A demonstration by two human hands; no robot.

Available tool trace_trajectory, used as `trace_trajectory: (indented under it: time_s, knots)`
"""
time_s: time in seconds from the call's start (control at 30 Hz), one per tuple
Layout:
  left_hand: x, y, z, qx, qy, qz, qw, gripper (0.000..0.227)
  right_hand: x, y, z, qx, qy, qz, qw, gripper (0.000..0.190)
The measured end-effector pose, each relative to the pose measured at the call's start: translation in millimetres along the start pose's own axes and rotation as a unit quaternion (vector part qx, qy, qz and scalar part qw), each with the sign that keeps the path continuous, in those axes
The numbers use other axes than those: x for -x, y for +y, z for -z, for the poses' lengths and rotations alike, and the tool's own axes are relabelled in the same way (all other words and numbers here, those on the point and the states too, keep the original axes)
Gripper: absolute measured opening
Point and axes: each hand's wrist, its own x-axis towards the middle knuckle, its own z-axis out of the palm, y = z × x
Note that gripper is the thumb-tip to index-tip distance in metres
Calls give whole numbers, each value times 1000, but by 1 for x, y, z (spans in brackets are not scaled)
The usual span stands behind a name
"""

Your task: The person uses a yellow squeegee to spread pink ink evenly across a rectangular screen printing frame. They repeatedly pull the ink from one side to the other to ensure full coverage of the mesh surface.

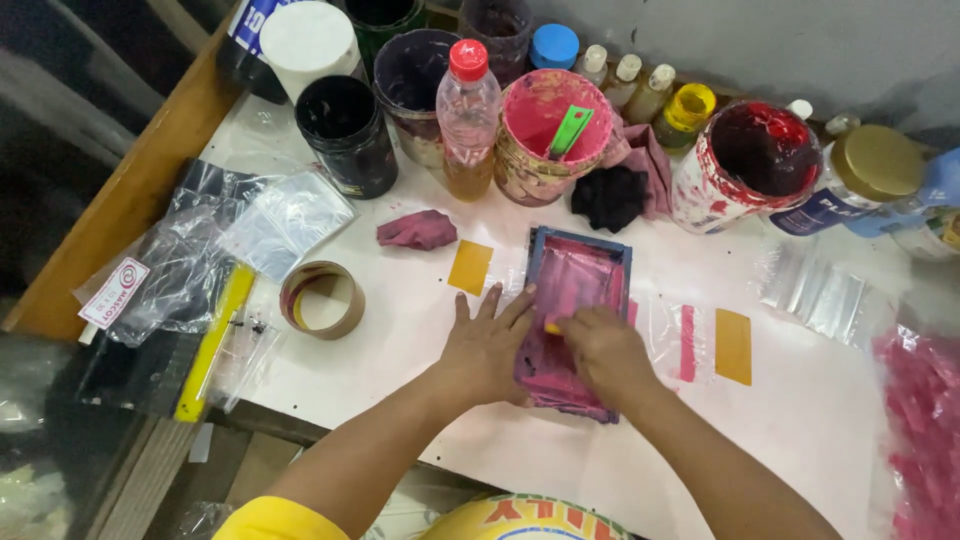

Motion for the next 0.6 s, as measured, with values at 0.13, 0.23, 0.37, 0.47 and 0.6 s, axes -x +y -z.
trace_trajectory:
  time_s: [0.13, 0.23, 0.37, 0.47, 0.6]
  knots:
    - [-14, -1, -13, -35, -41, 21, 998, 124, 23, -53, 26, -77, -40, 54, 995, 17]
    - [-13, 0, -9, -28, -41, 28, 998, 127, 24, -53, 31, -52, -58, 81, 994, 14]
    - [-4, 1, -4, -26, -17, 14, 999, 121, 23, -36, 26, -120, -112, 96, 982, 13]
    - [0, 1, 2, -10, 6, 2, 1000, 115, 16, -22, 24, -133, -158, 80, 975, 18]
    - [0, 1, -1, -11, 2, 5, 1000, 116, 10, -6, 30, -131, -209, 101, 964, 22]
